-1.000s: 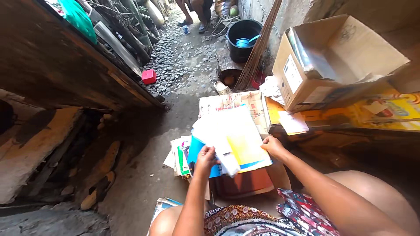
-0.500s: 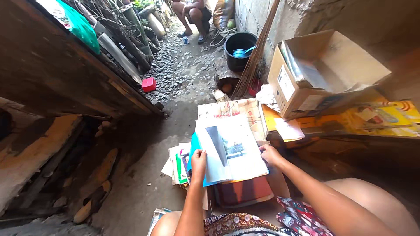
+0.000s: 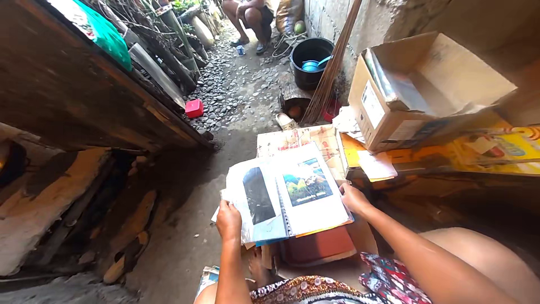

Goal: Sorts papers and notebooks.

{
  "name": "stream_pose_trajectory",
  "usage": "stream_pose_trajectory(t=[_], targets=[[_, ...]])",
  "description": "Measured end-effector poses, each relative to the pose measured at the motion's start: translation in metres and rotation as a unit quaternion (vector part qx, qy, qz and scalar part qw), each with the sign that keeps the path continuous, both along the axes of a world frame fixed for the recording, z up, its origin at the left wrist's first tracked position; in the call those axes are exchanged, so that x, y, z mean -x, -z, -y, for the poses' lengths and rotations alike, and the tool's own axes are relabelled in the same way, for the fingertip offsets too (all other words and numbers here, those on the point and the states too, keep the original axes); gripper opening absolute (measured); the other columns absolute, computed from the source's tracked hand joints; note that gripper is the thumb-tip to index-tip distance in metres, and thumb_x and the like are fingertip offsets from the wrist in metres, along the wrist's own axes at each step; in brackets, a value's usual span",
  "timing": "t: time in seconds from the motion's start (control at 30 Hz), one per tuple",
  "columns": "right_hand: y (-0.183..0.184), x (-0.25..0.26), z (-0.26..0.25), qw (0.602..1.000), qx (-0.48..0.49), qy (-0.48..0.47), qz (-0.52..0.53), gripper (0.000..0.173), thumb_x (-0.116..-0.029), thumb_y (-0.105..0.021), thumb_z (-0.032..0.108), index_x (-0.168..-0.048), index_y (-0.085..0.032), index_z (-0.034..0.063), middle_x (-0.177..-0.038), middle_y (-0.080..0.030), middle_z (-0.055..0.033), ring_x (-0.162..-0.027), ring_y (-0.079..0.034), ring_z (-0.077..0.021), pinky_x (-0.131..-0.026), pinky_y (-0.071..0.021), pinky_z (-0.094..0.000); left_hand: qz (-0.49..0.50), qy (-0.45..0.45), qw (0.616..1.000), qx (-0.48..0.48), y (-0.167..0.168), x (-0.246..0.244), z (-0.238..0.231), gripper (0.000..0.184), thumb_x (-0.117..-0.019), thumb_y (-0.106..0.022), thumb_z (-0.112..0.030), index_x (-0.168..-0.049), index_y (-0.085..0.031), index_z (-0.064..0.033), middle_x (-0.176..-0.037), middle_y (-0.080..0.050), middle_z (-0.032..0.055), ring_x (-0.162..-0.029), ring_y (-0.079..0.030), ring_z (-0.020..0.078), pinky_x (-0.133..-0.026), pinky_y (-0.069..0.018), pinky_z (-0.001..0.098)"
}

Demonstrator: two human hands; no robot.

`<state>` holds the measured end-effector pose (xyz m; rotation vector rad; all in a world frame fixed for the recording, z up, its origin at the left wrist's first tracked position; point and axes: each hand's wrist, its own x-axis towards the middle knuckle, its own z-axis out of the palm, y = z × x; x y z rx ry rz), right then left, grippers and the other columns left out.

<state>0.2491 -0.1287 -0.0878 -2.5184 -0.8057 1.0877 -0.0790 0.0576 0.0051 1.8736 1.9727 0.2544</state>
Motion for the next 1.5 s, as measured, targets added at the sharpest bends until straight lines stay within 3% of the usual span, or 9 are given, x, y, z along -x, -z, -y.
stream_pose_trajectory(t=[0.2, 0.33, 0.47, 0.6, 0.9, 1.03, 1.17, 1.33, 1.5], targets=[[-0.001, 0.008, -0.001, 0.997, -0.071, 0.026, 0.022, 0.043, -0.0979, -0.063, 0.016, -0.138, -0.058, 0.0016, -0.144, -0.052, -0.0254, -0.133, -0.051, -0.0431, -0.110, -0.0429, -0.0583, 0.080, 0.006, 0.997, -0.004, 0.005, 0.001, 0.006, 0.056, -0.1016, -0.044, 0.002, -0.156, -0.038, -0.0103, -0.123, -0.067, 0.0268, -0.108, -0.068, 0.0438, -0.092, -0.0531, 0.0604], [-0.008, 0.021, -0.009, 0.978, -0.158, 0.113, -0.079, 0.044, -0.1121, -0.039, 0.028, -0.136, -0.056, -0.0040, -0.135, -0.059, -0.0279, -0.128, -0.057, -0.0390, -0.109, -0.0427, -0.0547, 0.110, 0.047, 0.993, 0.016, 0.009, 0.002, 0.003, 0.038, -0.1015, -0.043, 0.003, -0.131, -0.066, -0.0042, -0.124, -0.068, 0.0212, -0.117, -0.065, 0.0376, -0.101, -0.0485, 0.0570], [0.000, 0.036, -0.017, 0.938, -0.215, 0.206, -0.176, 0.051, -0.1056, -0.056, 0.023, -0.147, -0.042, -0.0032, -0.134, -0.059, -0.0273, -0.124, -0.060, -0.0370, -0.105, -0.0480, -0.0535, 0.145, 0.043, 0.988, 0.040, 0.012, -0.002, 0.003, 0.032, -0.1017, -0.044, 0.003, -0.116, -0.072, -0.0013, -0.121, -0.071, 0.0156, -0.116, -0.065, 0.0300, -0.103, -0.0476, 0.0516], [-0.035, 0.080, -0.021, 0.930, -0.336, 0.073, -0.126, 0.050, -0.0984, -0.048, -0.001, -0.148, -0.047, -0.0010, -0.133, -0.065, -0.0191, -0.121, -0.066, -0.0253, -0.104, -0.0524, -0.0440, 0.236, 0.065, 0.968, 0.054, 0.013, -0.006, 0.005, 0.023, -0.1014, -0.054, -0.006, -0.112, -0.072, 0.0019, -0.112, -0.072, 0.0163, -0.105, -0.066, 0.0247, -0.096, -0.0503, 0.0461], [-0.043, 0.139, -0.015, 0.858, -0.362, -0.306, -0.199, 0.049, -0.1089, -0.049, 0.025, -0.152, -0.047, 0.0029, -0.147, -0.057, -0.0171, -0.134, -0.058, -0.0264, -0.116, -0.0428, -0.0444, 0.218, 0.188, 0.953, 0.097, 0.020, -0.039, 0.028, 0.030, -0.0977, -0.070, -0.029, -0.105, -0.072, 0.0001, -0.098, -0.072, 0.0140, -0.095, -0.069, 0.0246, -0.090, -0.0544, 0.0494], [-0.042, 0.107, -0.016, 0.918, -0.299, -0.204, -0.164, 0.044, -0.1090, -0.048, 0.035, -0.133, -0.064, 0.0021, -0.128, -0.068, -0.0171, -0.119, -0.066, -0.0264, -0.107, -0.0498, -0.0448, 0.097, 0.138, 0.985, 0.049, 0.018, -0.029, 0.015, 0.030, -0.1035, -0.058, -0.024, -0.103, -0.068, 0.0037, -0.093, -0.068, 0.0208, -0.091, -0.067, 0.0353, -0.086, -0.0515, 0.0588], [-0.017, 0.052, -0.010, 0.980, -0.190, 0.007, -0.054, 0.043, -0.1036, -0.057, 0.023, -0.136, -0.053, -0.0045, -0.136, -0.056, -0.0271, -0.124, -0.059, -0.0384, -0.106, -0.0488, -0.0515, 0.072, 0.072, 0.995, 0.021, 0.012, -0.012, 0.000, 0.031, -0.1056, -0.055, -0.025, -0.107, -0.066, 0.0039, -0.097, -0.067, 0.0236, -0.095, -0.066, 0.0390, -0.087, -0.0507, 0.0612], [0.022, 0.015, 0.008, 0.952, -0.140, 0.251, -0.109, 0.052, -0.1030, -0.059, 0.021, -0.146, -0.044, -0.0045, -0.146, -0.047, -0.0313, -0.133, -0.051, -0.0424, -0.109, -0.0443, -0.0547, 0.069, 0.040, 0.997, 0.012, 0.010, -0.007, -0.001, 0.029, -0.1063, -0.055, -0.022, -0.113, -0.065, 0.0053, -0.102, -0.068, 0.0251, -0.099, -0.066, 0.0398, -0.090, -0.0503, 0.0598], [0.026, 0.029, 0.011, 0.922, -0.116, 0.259, -0.263, 0.042, -0.1118, -0.041, 0.026, -0.144, -0.050, -0.0005, -0.134, -0.059, -0.0279, -0.117, -0.062, -0.0410, -0.096, -0.0506, -0.0579, 0.075, 0.039, 0.996, 0.002, 0.009, -0.014, 0.002, 0.028, -0.1061, -0.055, -0.020, -0.117, -0.064, 0.0044, -0.105, -0.068, 0.0248, -0.102, -0.067, 0.0394, -0.091, -0.0505, 0.0596]])
